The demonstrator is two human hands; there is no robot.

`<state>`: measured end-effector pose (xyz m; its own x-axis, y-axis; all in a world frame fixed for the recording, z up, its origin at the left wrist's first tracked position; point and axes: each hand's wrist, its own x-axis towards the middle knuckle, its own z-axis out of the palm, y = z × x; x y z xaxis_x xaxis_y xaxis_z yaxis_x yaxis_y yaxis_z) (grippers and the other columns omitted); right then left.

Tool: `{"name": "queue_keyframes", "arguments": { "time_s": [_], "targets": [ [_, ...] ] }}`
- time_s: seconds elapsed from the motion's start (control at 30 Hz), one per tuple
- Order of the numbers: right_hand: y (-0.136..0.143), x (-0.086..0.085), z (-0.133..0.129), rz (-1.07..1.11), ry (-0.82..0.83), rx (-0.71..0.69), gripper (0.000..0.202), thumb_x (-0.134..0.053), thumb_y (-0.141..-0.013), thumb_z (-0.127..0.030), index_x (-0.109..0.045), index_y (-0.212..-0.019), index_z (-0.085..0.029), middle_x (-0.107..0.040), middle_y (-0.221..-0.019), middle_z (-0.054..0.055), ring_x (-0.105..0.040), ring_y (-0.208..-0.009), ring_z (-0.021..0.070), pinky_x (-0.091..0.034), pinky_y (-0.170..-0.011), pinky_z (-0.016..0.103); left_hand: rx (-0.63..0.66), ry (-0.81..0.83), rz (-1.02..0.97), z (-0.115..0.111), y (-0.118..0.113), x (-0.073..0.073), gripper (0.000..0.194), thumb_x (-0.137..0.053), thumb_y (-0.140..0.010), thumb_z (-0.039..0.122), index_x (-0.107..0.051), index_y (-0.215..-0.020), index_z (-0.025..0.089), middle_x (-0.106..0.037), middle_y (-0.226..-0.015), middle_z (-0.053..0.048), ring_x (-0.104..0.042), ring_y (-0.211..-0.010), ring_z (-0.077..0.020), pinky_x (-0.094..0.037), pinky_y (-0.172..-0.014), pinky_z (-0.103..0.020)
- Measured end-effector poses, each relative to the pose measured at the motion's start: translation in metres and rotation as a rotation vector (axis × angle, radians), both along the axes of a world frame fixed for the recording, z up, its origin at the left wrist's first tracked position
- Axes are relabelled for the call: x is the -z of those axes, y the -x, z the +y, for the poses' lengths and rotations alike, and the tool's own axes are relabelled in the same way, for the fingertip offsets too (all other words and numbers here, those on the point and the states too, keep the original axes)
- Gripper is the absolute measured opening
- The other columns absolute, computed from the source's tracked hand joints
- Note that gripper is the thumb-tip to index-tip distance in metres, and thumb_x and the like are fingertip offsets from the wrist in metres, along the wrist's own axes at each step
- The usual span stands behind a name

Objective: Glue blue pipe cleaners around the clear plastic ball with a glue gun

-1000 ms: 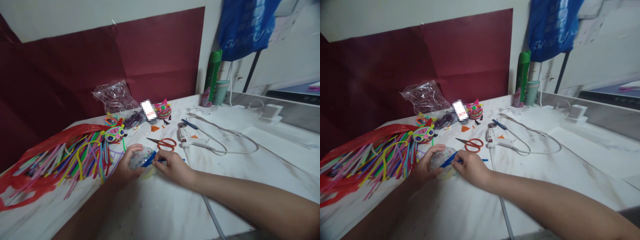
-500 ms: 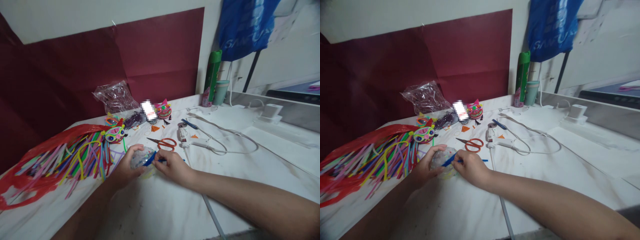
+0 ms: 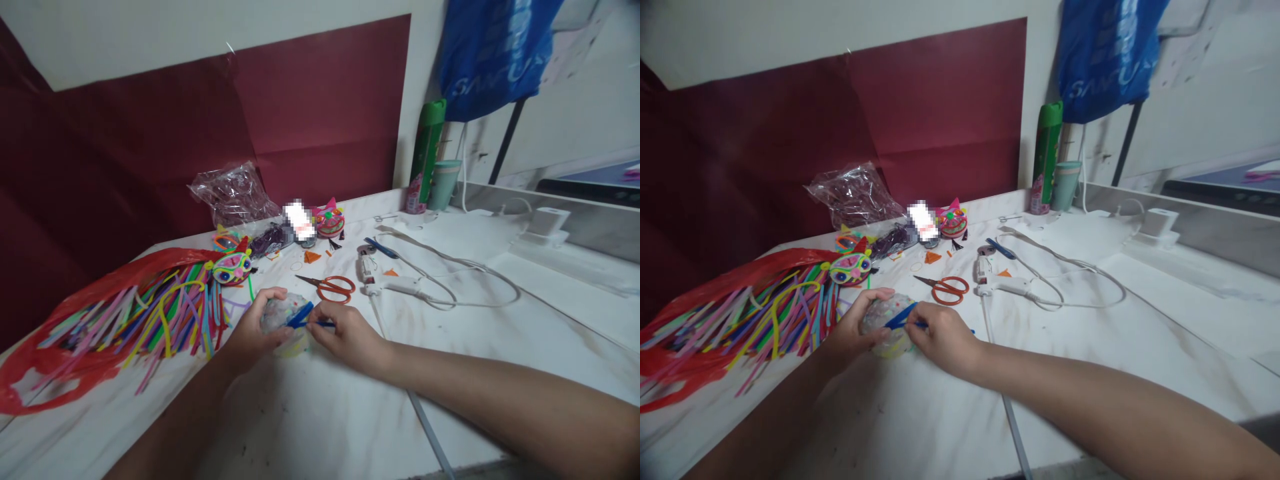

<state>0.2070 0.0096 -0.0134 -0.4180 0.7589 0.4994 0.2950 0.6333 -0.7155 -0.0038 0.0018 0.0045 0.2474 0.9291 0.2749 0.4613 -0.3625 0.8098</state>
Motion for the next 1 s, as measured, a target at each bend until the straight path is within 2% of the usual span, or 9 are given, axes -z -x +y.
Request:
{"name": "queue_keyframes", "arguments": {
  "time_s": [0.1, 0.27, 0.37, 0.57, 0.7, 0.83, 0.9, 1.0],
  "targets": [
    [-0.003, -0.002, 0.002, -0.044, -0.069, 0.007, 0.010, -0.053, -0.084, -0.014, -0.058, -0.077, -0.018, -0.063, -0.069, 0.001, -0.056, -0.061, 0.0131, -0.040, -0.057, 0.022, -0.020, 0.007, 0.011, -0.002, -0.003, -0.002, 0.053, -0.071, -0.070, 0.039, -0.049, -0.114, 0.022, -0.051, -0.126, -0.010, -0.045, -0.123, -0.0312, -0.036, -0.100, -0.040],
    [-0.009, -0.009, 0.010, -0.226, -0.523, 0.017, 0.020, -0.043, -0.093, -0.020, -0.058, -0.080, -0.017, -0.062, -0.072, 0.007, -0.055, -0.069, 0.0195, -0.042, -0.067, 0.032, -0.057, 0.022, 0.021, -0.005, -0.008, -0.006, 0.053, -0.072, -0.069, 0.038, -0.050, -0.114, 0.022, -0.053, -0.123, -0.010, -0.045, -0.122, -0.0315, -0.039, -0.097, -0.038],
    [-0.011, -0.013, 0.014, -0.289, -0.667, 0.040, 0.024, -0.041, -0.095, -0.020, -0.059, -0.079, -0.016, -0.062, -0.072, 0.009, -0.053, -0.071, 0.0208, -0.041, -0.070, 0.034, -0.065, 0.011, 0.008, -0.004, -0.007, -0.006, 0.053, -0.071, -0.069, 0.038, -0.050, -0.114, 0.021, -0.055, -0.120, -0.009, -0.049, -0.118, -0.0301, -0.039, -0.096, -0.037],
    [-0.016, -0.017, 0.017, -0.166, -0.688, 0.061, 0.010, -0.049, -0.091, -0.014, -0.058, -0.094, -0.016, -0.065, -0.095, 0.012, -0.053, -0.095, 0.0244, -0.042, -0.080, 0.038, -0.081, 0.159, -0.197, 0.000, -0.003, -0.001, 0.048, -0.070, -0.070, 0.032, -0.049, -0.112, 0.023, -0.059, -0.106, -0.003, -0.057, -0.096, -0.0230, -0.045, -0.079, -0.031],
    [-0.023, -0.022, 0.022, -0.041, -0.695, 0.103, 0.009, -0.050, -0.089, -0.014, -0.056, -0.093, -0.019, -0.063, -0.096, 0.010, -0.054, -0.096, 0.0232, -0.042, -0.083, 0.040, -0.061, 0.226, -0.401, 0.002, -0.001, 0.002, 0.046, -0.071, -0.069, 0.032, -0.049, -0.108, 0.023, -0.060, -0.099, -0.002, -0.059, -0.089, -0.0201, -0.045, -0.073, -0.028],
    [-0.039, -0.041, 0.035, 0.032, -0.687, 0.231, 0.008, -0.050, -0.089, -0.018, -0.057, -0.089, -0.021, -0.064, -0.093, 0.009, -0.057, -0.094, 0.0236, -0.044, -0.085, 0.042, -0.046, 0.233, -0.461, 0.002, 0.000, 0.003, 0.045, -0.071, -0.070, 0.032, -0.048, -0.107, 0.023, -0.060, -0.101, -0.003, -0.060, -0.090, -0.0206, -0.046, -0.072, -0.028],
    [-0.052, -0.054, 0.046, 0.062, -0.627, 0.333, 0.008, -0.050, -0.088, -0.021, -0.058, -0.087, -0.020, -0.064, -0.092, 0.009, -0.058, -0.092, 0.0233, -0.046, -0.083, 0.039, -0.044, 0.253, -0.463, 0.001, -0.001, 0.001, 0.045, -0.070, -0.071, 0.034, -0.047, -0.108, 0.023, -0.060, -0.102, -0.003, -0.061, -0.090, -0.0220, -0.047, -0.072, -0.030],
    [-0.077, -0.067, 0.064, -0.010, -0.384, 0.450, 0.013, -0.050, -0.087, -0.026, -0.060, -0.086, -0.018, -0.066, -0.087, 0.008, -0.062, -0.081, 0.0199, -0.049, -0.070, 0.031, -0.108, 0.262, -0.440, 0.001, -0.002, -0.003, 0.050, -0.073, -0.067, 0.037, -0.049, -0.109, 0.023, -0.061, -0.102, -0.004, -0.062, -0.088, -0.0233, -0.048, -0.073, -0.032]
  ]
}}
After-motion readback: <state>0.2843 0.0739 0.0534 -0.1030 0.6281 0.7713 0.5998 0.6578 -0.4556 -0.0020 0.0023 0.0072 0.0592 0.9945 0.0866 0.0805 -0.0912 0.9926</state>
